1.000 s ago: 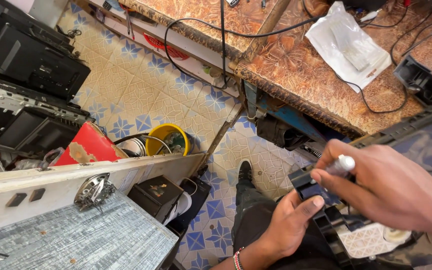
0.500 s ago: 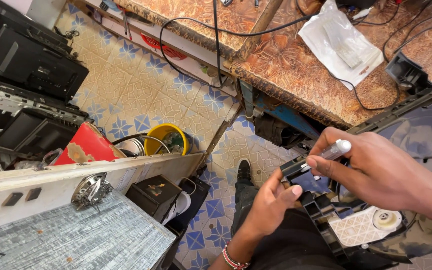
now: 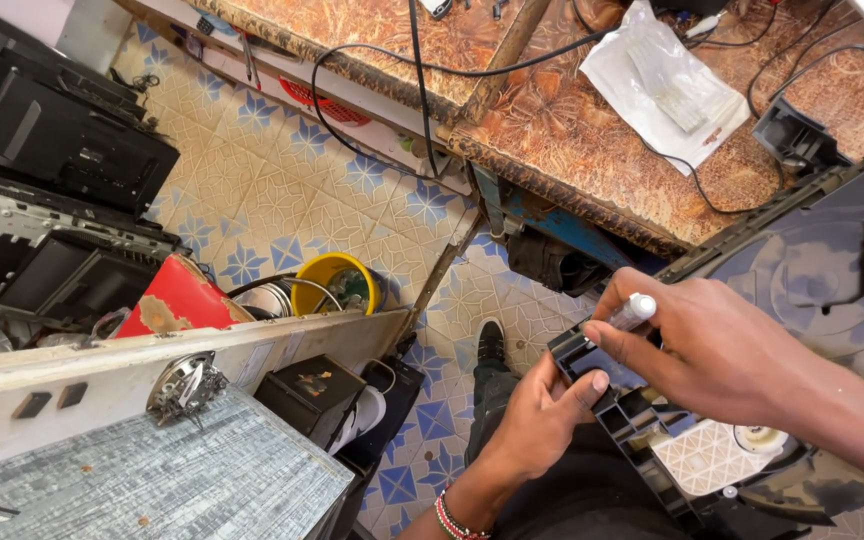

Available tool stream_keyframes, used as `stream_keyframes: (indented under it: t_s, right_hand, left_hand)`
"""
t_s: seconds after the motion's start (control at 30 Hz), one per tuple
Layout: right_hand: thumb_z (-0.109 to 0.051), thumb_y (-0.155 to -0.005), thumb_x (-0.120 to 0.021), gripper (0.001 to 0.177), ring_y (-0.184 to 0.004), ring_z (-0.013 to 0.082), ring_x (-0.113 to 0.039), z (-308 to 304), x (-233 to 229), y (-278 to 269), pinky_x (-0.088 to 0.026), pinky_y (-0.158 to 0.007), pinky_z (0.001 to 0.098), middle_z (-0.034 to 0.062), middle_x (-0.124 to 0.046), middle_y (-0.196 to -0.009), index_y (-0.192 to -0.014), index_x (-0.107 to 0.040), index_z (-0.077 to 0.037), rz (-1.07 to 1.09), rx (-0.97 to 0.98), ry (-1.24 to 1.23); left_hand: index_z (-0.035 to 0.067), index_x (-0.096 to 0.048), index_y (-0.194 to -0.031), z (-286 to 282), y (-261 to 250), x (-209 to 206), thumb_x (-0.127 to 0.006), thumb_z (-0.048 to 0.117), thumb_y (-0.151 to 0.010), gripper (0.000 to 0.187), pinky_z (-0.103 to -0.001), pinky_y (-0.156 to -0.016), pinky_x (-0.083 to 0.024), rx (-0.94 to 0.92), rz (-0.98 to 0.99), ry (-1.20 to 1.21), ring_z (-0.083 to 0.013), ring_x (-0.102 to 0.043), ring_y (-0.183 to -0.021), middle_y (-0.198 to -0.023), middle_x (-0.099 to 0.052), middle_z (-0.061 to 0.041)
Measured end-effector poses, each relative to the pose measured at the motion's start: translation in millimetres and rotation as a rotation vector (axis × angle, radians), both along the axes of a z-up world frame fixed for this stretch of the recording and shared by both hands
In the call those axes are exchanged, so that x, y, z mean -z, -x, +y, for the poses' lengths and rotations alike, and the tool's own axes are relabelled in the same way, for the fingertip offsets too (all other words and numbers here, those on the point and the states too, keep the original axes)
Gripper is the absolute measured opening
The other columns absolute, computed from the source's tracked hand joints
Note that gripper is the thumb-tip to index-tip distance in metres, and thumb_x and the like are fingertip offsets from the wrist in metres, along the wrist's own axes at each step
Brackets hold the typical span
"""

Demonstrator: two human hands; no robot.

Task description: The person handles a disassembled electronic device, manipulating a circuit board and a plastic casing. They open a drawer to retrieve a screwdriver and use it to work on the device's internal components.

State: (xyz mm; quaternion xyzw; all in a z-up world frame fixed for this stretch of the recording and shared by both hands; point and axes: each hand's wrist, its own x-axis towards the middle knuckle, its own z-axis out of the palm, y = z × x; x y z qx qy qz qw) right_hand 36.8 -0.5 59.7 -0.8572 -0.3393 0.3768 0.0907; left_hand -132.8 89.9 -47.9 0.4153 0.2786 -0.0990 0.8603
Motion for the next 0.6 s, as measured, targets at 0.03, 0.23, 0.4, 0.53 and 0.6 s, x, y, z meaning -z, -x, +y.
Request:
stream_keyframes:
  t_s: [0.03, 0.23, 0.4, 0.53, 0.6]
  right_hand:
    - [-0.057, -0.095, -0.058, 0.028, -0.036, 0.0287, -0.052, -3.0, 4.9, 2.3, -0.032, -0.052, 0.0402, 0.0071, -0.049, -0.036, -0.102, -0.065, -0.031, -0.028, -0.016, -0.034]
    - [-0.048, -0.093, -0.066, 0.026, -0.058, 0.0234, -0.072, -16.3, 33.1, 17.7, -0.051, -0.052, 0.04, -0.0068, -0.072, -0.064, -0.098, -0.066, -0.022, -0.354, -0.058, -0.522]
    - [-0.042, -0.09, -0.069, 0.027, -0.053, 0.0107, -0.069, -31.3, -7.5, 20.0, -0.054, -0.056, 0.031, -0.0051, -0.078, -0.081, -0.098, -0.074, -0.017, -0.384, 0.129, -0.604]
    - [-0.026, -0.083, -0.079, 0.023, -0.1, 0.0201, -0.075, -115.2, -10.3, 47.7, -0.055, -0.091, 0.0371, 0.0025, -0.082, -0.103, -0.099, -0.085, -0.012, -0.089, 0.759, -0.104]
    - [-0.022, -0.086, -0.072, 0.013, -0.097, 0.0184, -0.076, -222.5, 81.8, 83.4, -0.055, -0.088, 0.0305, 0.0052, -0.08, -0.102, -0.097, -0.07, -0.015, -0.111, 0.795, -0.41]
  left_hand:
    - [0.005, -0.05, -0.139, -0.7, 0.9, -2.6, -0.069, 0.046, -0.088, 0.068, -0.043, -0.096, -0.062, 0.007, 0.025, -0.034, -0.0211, -0.067, -0.115, -0.122, -0.064, -0.009]
    - [0.007, -0.05, -0.141, -7.6, 1.8, 15.6, -0.072, 0.043, -0.087, 0.069, -0.046, -0.091, -0.063, -0.011, 0.068, 0.037, -0.0232, -0.069, -0.111, -0.123, -0.065, -0.01]
    - [0.006, -0.053, -0.137, -16.3, 5.9, 23.3, -0.073, 0.036, -0.089, 0.06, -0.045, -0.091, -0.064, -0.072, 0.033, 0.058, -0.0228, -0.067, -0.113, -0.125, -0.065, -0.01]
    - [0.002, -0.051, -0.141, -14.6, 11.9, 29.6, -0.072, 0.03, -0.089, 0.063, -0.045, -0.1, -0.062, -0.085, 0.055, 0.062, -0.0296, -0.068, -0.114, -0.13, -0.064, -0.017]
    - [0.0, -0.054, -0.137, -12.0, 13.1, 31.6, -0.072, 0.028, -0.089, 0.059, -0.042, -0.098, -0.062, -0.076, 0.135, 0.042, -0.0293, -0.07, -0.111, -0.126, -0.067, -0.018]
